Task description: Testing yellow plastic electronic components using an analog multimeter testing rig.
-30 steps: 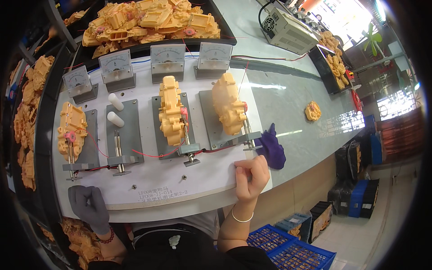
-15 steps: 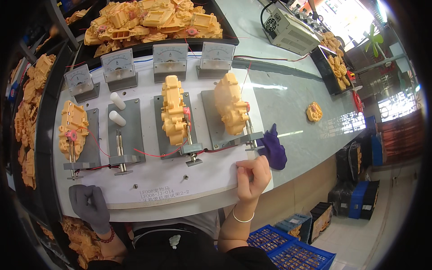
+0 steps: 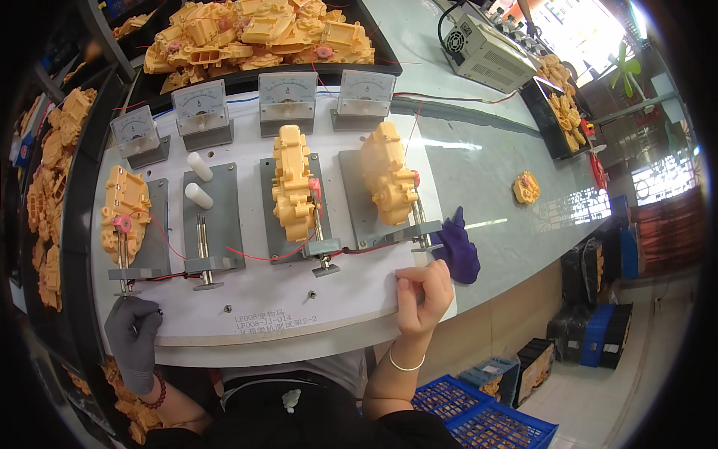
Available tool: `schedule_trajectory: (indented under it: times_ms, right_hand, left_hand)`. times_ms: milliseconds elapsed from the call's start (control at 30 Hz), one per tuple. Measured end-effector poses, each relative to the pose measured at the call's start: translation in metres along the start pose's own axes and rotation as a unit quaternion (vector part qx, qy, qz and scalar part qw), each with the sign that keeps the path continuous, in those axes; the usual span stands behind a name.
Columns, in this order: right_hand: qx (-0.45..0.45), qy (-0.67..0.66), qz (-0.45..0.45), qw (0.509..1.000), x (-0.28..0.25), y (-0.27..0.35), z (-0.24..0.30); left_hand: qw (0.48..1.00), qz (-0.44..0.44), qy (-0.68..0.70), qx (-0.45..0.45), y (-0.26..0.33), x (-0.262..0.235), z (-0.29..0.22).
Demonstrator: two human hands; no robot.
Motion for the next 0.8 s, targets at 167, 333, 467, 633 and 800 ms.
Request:
schedule_trajectory:
  times_ms: [167, 333, 467, 633, 800]
  right_hand:
    - [0.004, -0.004, 0.003, 1.000, -0.0001, 0.0005, -0.0009]
    - [0.003, -0.007, 0.000, 1.000, 0.0002, 0.0003, -0.0015]
    - [0.008, -0.009, -0.002, 1.000, 0.0002, 0.0008, -0.0021]
    - [0.015, -0.010, -0.003, 1.000, 0.0001, 0.0010, -0.0029]
    - [0.018, -0.018, -0.006, 1.000, 0.0000, 0.0018, -0.0044]
  left_hand:
    - [1.000, 0.014, -0.001, -0.019, -0.0022, -0.0006, 0.0000]
    - [1.000, 0.022, -0.009, -0.005, -0.0028, -0.0024, -0.0009]
    - [0.999, 0.030, 0.006, -0.027, -0.0027, -0.0011, -0.0008]
    - [0.999, 0.037, 0.007, -0.022, -0.0013, -0.0005, 0.0012]
    - [1.000, 0.029, -0.001, -0.008, -0.0016, -0.0002, -0.0001]
Point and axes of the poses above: each hand's wrist, its own y-axis away from the middle knuckle, its own x-axis out of the palm, z = x × y, the point moved 5 cm from there along -y, towards the middle knuckle, and after that the axes turned 11 degrees about x, right-handed, at the moved point
